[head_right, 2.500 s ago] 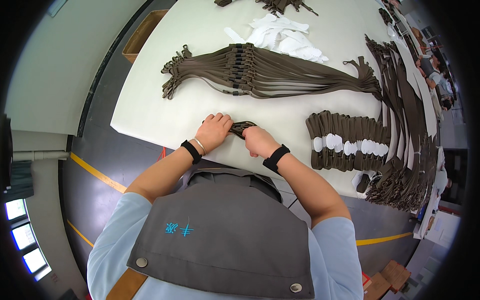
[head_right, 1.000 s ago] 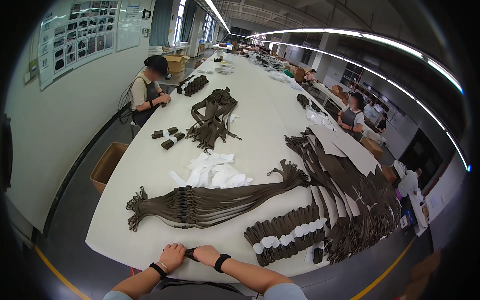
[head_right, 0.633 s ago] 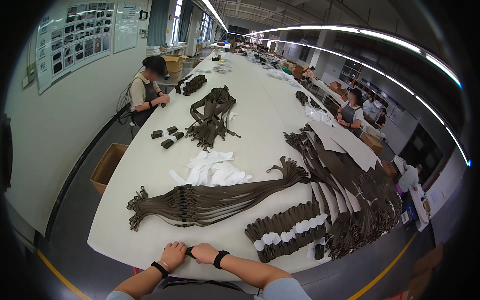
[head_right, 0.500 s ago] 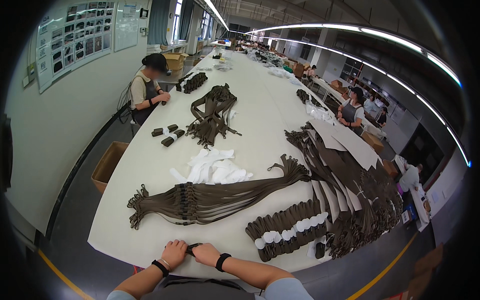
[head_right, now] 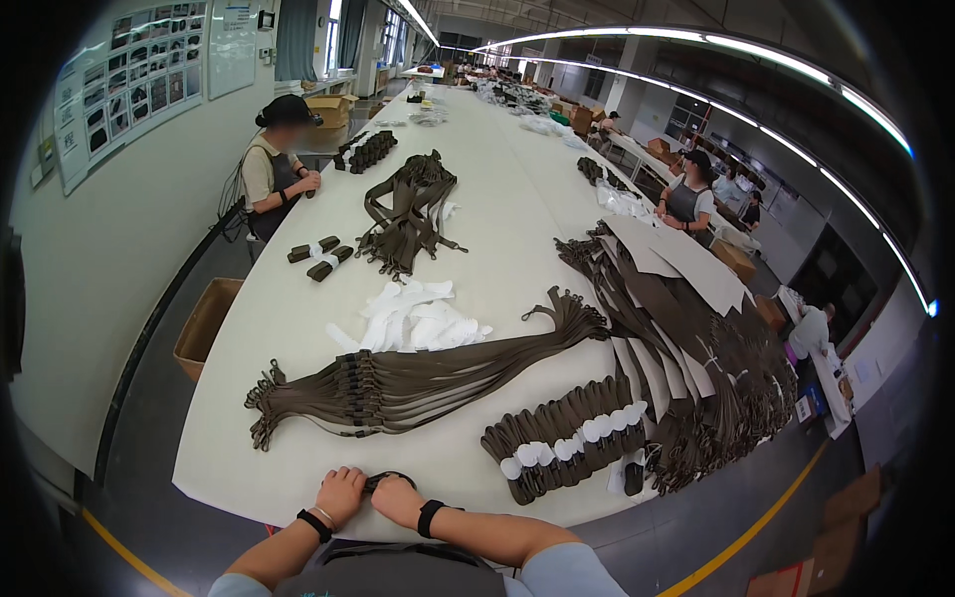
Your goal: The person folds olive-green fabric straps and inserts white foam spacers into them at a long assembly table. They repeatedly pick up a strap, fold it, insert a foam piece, and place the finished unit on a growing pile.
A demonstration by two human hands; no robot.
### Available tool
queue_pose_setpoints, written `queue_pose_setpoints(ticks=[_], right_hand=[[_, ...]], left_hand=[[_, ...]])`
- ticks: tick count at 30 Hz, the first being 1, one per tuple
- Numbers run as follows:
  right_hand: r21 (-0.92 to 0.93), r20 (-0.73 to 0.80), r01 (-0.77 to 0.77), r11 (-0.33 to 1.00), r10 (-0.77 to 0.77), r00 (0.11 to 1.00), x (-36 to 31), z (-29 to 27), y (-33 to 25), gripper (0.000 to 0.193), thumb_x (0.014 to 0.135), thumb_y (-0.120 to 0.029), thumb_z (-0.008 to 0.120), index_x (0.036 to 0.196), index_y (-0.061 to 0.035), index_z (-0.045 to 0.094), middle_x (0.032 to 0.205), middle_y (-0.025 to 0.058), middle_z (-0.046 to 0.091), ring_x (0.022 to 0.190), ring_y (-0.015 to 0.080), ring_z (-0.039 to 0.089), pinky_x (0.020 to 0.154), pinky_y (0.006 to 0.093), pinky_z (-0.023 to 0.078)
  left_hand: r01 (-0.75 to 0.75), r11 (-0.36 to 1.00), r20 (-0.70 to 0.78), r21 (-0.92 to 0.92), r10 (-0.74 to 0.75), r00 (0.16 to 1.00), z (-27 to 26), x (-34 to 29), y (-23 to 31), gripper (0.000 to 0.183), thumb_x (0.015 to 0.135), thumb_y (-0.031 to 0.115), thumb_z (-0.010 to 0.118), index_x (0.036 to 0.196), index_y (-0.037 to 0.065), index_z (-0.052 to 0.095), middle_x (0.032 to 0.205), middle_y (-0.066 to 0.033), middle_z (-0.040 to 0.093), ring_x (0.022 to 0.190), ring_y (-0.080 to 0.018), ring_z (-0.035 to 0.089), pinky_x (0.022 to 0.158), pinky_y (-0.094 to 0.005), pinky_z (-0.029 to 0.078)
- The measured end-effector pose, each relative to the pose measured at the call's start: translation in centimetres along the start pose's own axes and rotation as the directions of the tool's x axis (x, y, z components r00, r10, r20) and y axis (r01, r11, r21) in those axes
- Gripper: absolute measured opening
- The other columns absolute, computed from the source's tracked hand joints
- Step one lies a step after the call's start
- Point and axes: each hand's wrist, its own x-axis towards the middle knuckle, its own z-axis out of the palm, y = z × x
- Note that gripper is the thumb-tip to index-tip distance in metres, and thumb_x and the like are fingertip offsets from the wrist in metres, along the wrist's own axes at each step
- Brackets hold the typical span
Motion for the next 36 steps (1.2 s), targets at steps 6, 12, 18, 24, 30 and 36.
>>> queue_pose_setpoints(ticks=[6, 12, 18, 24, 30, 36], right_hand=[[-0.07, 0.015, -0.059, 0.996, 0.06, 0.998, -0.2, 0.7, 0.0, 0.013, 0.073, -0.011, 0.061, 0.074, -0.0004, 0.069, 0.074, 0.0158, 0.065, 0.071, 0.027, 0.065, 0.06, 0.0348, 0.053], [0.179, -0.068, -0.122, 0.976, 0.136, 0.988, -0.8, -0.9, 2.6, 0.019, 0.087, -0.023, 0.065, 0.093, -0.0047, 0.064, 0.092, 0.0083, 0.061, 0.091, 0.0248, 0.06, 0.068, 0.0355, 0.052], [0.317, -0.226, -0.103, 0.943, 0.18, 0.957, -1.1, 0.3, 2.6, 0.06, 0.075, -0.031, 0.081, 0.122, -0.0035, 0.055, 0.115, 0.0115, 0.055, 0.112, 0.0304, 0.051, 0.097, 0.0459, 0.04], [0.302, -0.076, -0.121, 0.946, 0.15, 0.986, 0.3, 3.1, 2.3, 0.032, 0.084, -0.028, 0.072, 0.103, -0.006, 0.058, 0.104, 0.0066, 0.053, 0.102, 0.0242, 0.052, 0.084, 0.0381, 0.047], [0.202, -0.105, -0.055, 0.978, 0.078, 0.991, 0.5, 3.5, 2.7, 0.035, 0.087, -0.032, 0.068, 0.104, -0.0041, 0.057, 0.104, 0.0075, 0.053, 0.101, 0.0244, 0.051, 0.082, 0.0361, 0.046], [0.194, -0.084, -0.048, 0.98, 0.066, 0.994, 0.7, 3.2, 3.1, 0.036, 0.088, -0.032, 0.067, 0.109, -0.0043, 0.056, 0.105, 0.0067, 0.054, 0.102, 0.0239, 0.051, 0.084, 0.036, 0.045]], left_hand=[[0.016, 1.0, -0.002, -0.022, -0.016, 1.0, 0.5, 0.2, 0.0, 0.024, 0.086, 0.022, 0.059, 0.107, 0.011, 0.061, 0.106, -0.0047, 0.059, 0.102, -0.0231, 0.057, 0.085, -0.0393, 0.046], [0.045, 0.996, -0.01, -0.073, -0.046, 0.999, 0.1, -0.1, 0.3, 0.025, 0.086, 0.025, 0.063, 0.107, 0.011, 0.06, 0.105, -0.0031, 0.058, 0.099, -0.0232, 0.056, 0.084, -0.0388, 0.044], [0.054, 0.992, -0.03, -0.116, -0.057, 0.998, -0.3, 0.1, 0.3, 0.026, 0.084, 0.024, 0.068, 0.106, 0.013, 0.059, 0.105, -0.0024, 0.058, 0.1, -0.0235, 0.055, 0.085, -0.0379, 0.044], [0.048, 0.96, -0.073, -0.277, -0.071, 0.995, -0.4, -0.4, -1.1, 0.036, 0.075, 0.021, 0.076, 0.106, 0.01, 0.062, 0.105, -0.0036, 0.062, 0.1, -0.0247, 0.058, 0.087, -0.0379, 0.046], [0.095, 0.805, -0.148, -0.585, -0.222, 0.964, 0.1, -3.2, -4.9, 0.038, 0.07, 0.011, 0.082, 0.104, 0.006, 0.067, 0.101, -0.0074, 0.067, 0.094, -0.028, 0.059, 0.083, -0.0373, 0.051], [0.182, 0.78, -0.111, -0.599, -0.306, 0.946, 0.0, -2.9, -5.2, 0.028, 0.071, 0.008, 0.082, 0.094, 0.006, 0.067, 0.089, -0.0066, 0.066, 0.089, -0.0267, 0.059, 0.079, -0.0361, 0.051]])
